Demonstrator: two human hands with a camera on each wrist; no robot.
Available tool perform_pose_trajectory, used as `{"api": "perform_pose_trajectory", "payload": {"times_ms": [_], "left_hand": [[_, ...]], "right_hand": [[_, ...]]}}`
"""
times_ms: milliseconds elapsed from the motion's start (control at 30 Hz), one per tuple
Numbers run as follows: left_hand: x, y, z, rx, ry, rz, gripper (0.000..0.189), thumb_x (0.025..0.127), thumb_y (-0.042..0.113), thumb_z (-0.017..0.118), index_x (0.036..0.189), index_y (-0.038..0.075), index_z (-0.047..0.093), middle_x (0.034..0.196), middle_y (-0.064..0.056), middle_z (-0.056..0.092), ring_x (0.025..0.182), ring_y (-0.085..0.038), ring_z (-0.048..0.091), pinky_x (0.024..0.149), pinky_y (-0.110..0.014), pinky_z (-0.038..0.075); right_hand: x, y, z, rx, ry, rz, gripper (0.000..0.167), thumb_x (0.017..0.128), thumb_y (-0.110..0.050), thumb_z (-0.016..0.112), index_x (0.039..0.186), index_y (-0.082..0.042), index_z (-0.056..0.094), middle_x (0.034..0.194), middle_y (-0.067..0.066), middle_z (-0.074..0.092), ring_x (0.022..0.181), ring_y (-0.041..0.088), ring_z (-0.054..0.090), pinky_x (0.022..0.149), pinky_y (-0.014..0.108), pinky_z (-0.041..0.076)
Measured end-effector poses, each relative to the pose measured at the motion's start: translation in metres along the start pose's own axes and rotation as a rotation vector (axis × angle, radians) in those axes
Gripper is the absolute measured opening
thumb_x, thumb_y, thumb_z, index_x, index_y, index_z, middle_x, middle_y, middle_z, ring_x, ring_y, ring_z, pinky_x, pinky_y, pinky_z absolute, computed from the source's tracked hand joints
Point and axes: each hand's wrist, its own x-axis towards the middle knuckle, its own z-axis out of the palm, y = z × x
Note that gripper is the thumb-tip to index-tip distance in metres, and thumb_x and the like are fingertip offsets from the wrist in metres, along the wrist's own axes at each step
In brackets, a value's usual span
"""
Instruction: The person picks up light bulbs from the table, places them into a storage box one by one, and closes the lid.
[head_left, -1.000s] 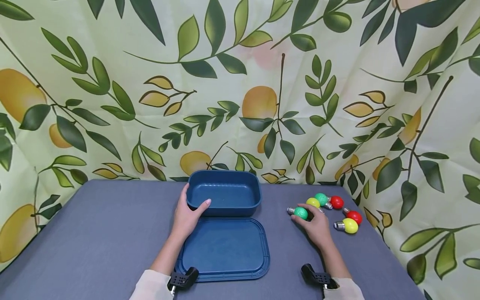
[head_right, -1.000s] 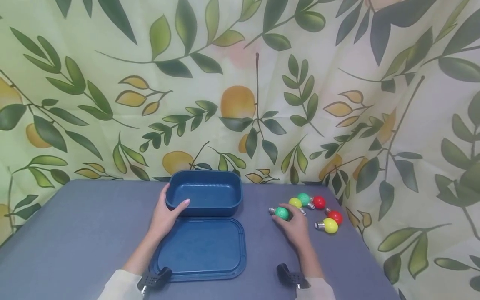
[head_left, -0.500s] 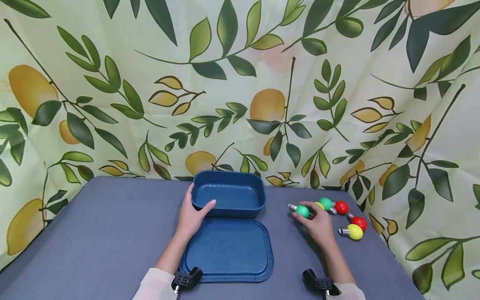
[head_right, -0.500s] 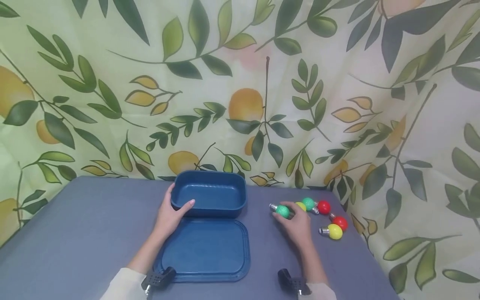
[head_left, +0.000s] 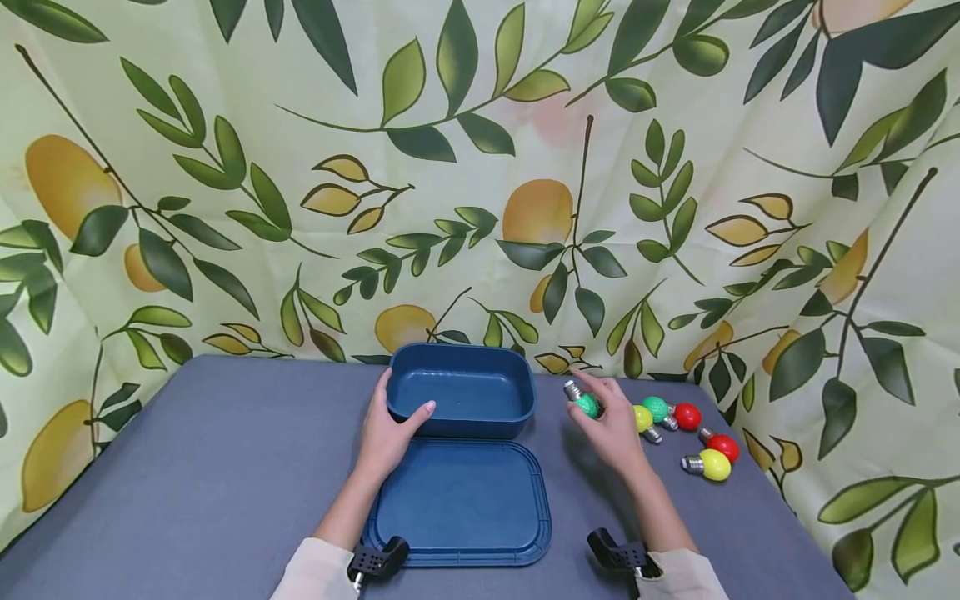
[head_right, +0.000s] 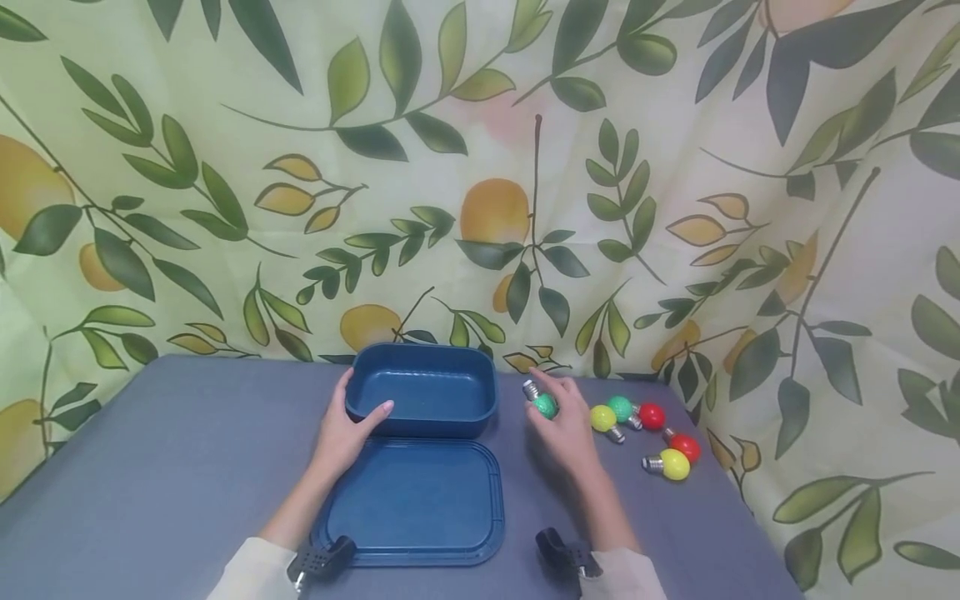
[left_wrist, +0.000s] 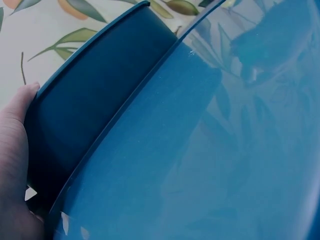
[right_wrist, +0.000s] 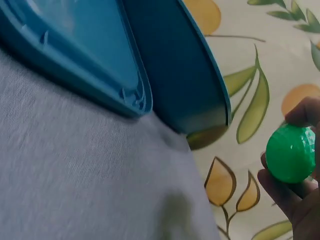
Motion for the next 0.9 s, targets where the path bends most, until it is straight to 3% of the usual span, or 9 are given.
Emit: {"api": "perform_pose_trajectory", "payload": {"times_ms": [67,333,500,600,767,900], "left_hand": [[0.0,-0.001,0.0,0.004,0.002,0.001,0.099,0.088,0.053,0.074,0.163,0.024,0.017,0.17,-0.012,0.02,0.156,-0.037,0.02,0.121,-0.065,0.023],[0.001,-0.002,0.0,0.01,0.0,0.001,0.099,0.088,0.054,0.073,0.163,0.023,0.017,0.17,-0.013,0.02,0.156,-0.037,0.021,0.121,-0.065,0.023],[0.001,0.001,0.002,-0.003,-0.01,0.003,0.098,0.088,0.053,0.074,0.163,0.024,0.017,0.17,-0.012,0.019,0.156,-0.036,0.02,0.121,-0.065,0.023],[0.002,0.004,0.005,-0.023,-0.01,0.009,0.098,0.087,0.052,0.075,0.163,0.025,0.018,0.17,-0.011,0.02,0.156,-0.035,0.021,0.121,-0.064,0.023],[0.003,0.004,0.007,-0.033,0.003,0.013,0.098,0.086,0.051,0.076,0.162,0.024,0.02,0.169,-0.011,0.021,0.156,-0.035,0.022,0.122,-0.063,0.024],[0.002,0.001,0.001,-0.019,0.019,0.007,0.098,0.086,0.051,0.076,0.162,0.025,0.019,0.169,-0.011,0.021,0.156,-0.035,0.022,0.122,-0.064,0.024]], "right_hand": [[0.002,-0.004,0.002,-0.002,0.011,-0.022,0.045,0.085,-0.012,0.076,0.129,-0.012,0.069,0.11,0.015,0.065,0.092,0.023,0.059,0.072,0.027,0.044],[0.011,-0.017,0.013,0.086,0.052,-0.079,0.03,0.089,-0.015,0.077,0.118,-0.011,0.071,0.11,0.012,0.071,0.093,0.03,0.077,0.072,0.024,0.058],[0.016,-0.022,0.02,0.094,0.059,-0.099,0.026,0.09,-0.016,0.077,0.116,-0.009,0.072,0.103,0.01,0.075,0.097,0.028,0.076,0.082,0.039,0.061],[0.019,-0.027,0.02,0.082,0.04,-0.104,0.028,0.089,-0.016,0.078,0.115,-0.007,0.072,0.099,0.011,0.076,0.098,0.029,0.074,0.089,0.049,0.058],[0.031,-0.035,0.026,0.082,0.005,-0.109,0.029,0.089,-0.017,0.078,0.114,-0.005,0.071,0.097,0.012,0.076,0.093,0.03,0.072,0.086,0.05,0.056],[0.04,-0.039,0.041,0.104,-0.079,-0.117,0.029,0.091,-0.016,0.075,0.115,-0.001,0.069,0.103,0.015,0.076,0.097,0.03,0.073,0.088,0.048,0.059]]}}
